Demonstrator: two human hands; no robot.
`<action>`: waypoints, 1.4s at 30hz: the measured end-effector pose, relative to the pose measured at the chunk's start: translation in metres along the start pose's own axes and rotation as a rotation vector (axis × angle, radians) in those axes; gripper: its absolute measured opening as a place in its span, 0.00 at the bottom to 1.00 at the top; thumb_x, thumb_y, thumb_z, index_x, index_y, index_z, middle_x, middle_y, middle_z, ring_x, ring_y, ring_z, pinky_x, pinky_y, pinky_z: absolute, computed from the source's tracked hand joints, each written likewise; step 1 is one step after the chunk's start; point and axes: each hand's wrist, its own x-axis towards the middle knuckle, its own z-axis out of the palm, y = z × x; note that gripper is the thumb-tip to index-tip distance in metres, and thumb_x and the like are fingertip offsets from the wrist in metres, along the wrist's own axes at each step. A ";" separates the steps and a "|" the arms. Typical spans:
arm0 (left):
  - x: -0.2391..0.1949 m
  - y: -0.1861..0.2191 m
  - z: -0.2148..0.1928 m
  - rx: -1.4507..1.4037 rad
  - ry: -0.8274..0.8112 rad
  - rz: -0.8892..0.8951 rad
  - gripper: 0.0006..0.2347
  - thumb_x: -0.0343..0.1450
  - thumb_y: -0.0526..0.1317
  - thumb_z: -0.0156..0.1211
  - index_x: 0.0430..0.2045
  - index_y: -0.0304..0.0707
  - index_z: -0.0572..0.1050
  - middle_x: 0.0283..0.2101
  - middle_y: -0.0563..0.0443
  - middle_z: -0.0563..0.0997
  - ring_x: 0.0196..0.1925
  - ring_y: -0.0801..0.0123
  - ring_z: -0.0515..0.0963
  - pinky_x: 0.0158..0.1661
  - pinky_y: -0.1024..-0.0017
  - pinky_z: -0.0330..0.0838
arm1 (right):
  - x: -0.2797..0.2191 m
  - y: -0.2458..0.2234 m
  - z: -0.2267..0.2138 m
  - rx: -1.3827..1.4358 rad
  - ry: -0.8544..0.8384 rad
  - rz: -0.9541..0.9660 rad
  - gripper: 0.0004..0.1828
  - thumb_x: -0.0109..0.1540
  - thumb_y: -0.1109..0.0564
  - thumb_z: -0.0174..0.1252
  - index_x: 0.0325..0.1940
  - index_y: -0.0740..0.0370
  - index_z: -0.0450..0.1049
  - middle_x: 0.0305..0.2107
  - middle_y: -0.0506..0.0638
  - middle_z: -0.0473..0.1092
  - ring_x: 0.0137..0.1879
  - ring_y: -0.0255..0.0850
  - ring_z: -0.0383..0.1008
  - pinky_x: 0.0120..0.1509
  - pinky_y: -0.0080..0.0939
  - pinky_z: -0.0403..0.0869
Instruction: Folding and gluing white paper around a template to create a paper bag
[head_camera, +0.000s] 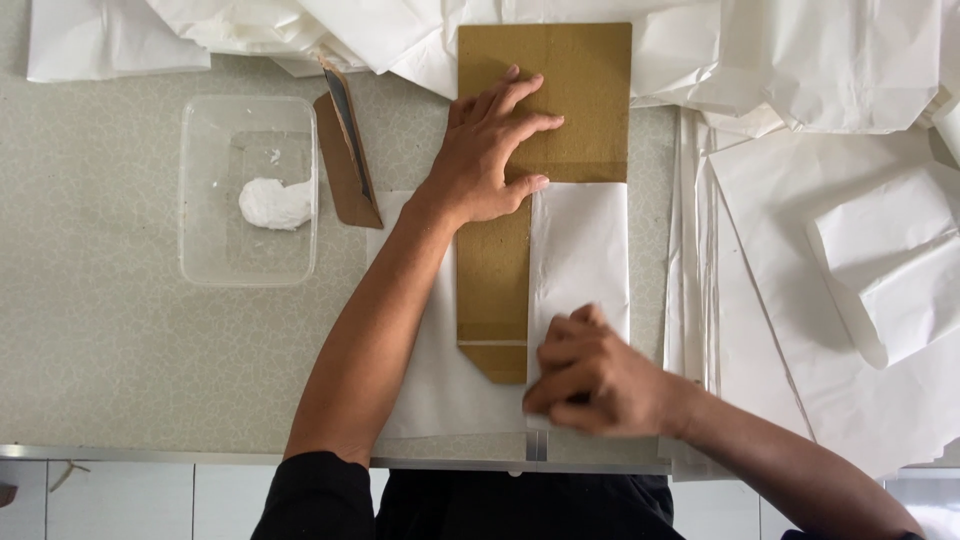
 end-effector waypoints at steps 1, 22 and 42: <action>0.000 0.000 0.000 -0.001 0.001 -0.001 0.26 0.64 0.44 0.76 0.57 0.51 0.73 0.73 0.49 0.58 0.77 0.55 0.50 0.66 0.48 0.51 | 0.004 0.007 -0.006 0.000 -0.001 0.000 0.05 0.58 0.55 0.63 0.28 0.48 0.83 0.18 0.40 0.64 0.34 0.37 0.61 0.48 0.43 0.56; 0.004 0.015 -0.012 0.058 -0.114 -0.139 0.26 0.64 0.47 0.73 0.58 0.55 0.73 0.72 0.50 0.60 0.77 0.53 0.54 0.66 0.46 0.52 | 0.031 0.101 -0.044 -0.351 0.274 0.223 0.03 0.52 0.53 0.66 0.28 0.43 0.83 0.23 0.42 0.69 0.37 0.42 0.73 0.48 0.45 0.64; 0.004 0.011 -0.010 -0.014 -0.107 -0.149 0.20 0.68 0.47 0.66 0.56 0.57 0.75 0.72 0.53 0.60 0.78 0.57 0.51 0.68 0.49 0.48 | 0.026 0.098 -0.035 0.047 0.507 0.313 0.16 0.62 0.66 0.57 0.53 0.65 0.67 0.27 0.57 0.75 0.33 0.51 0.76 0.44 0.49 0.70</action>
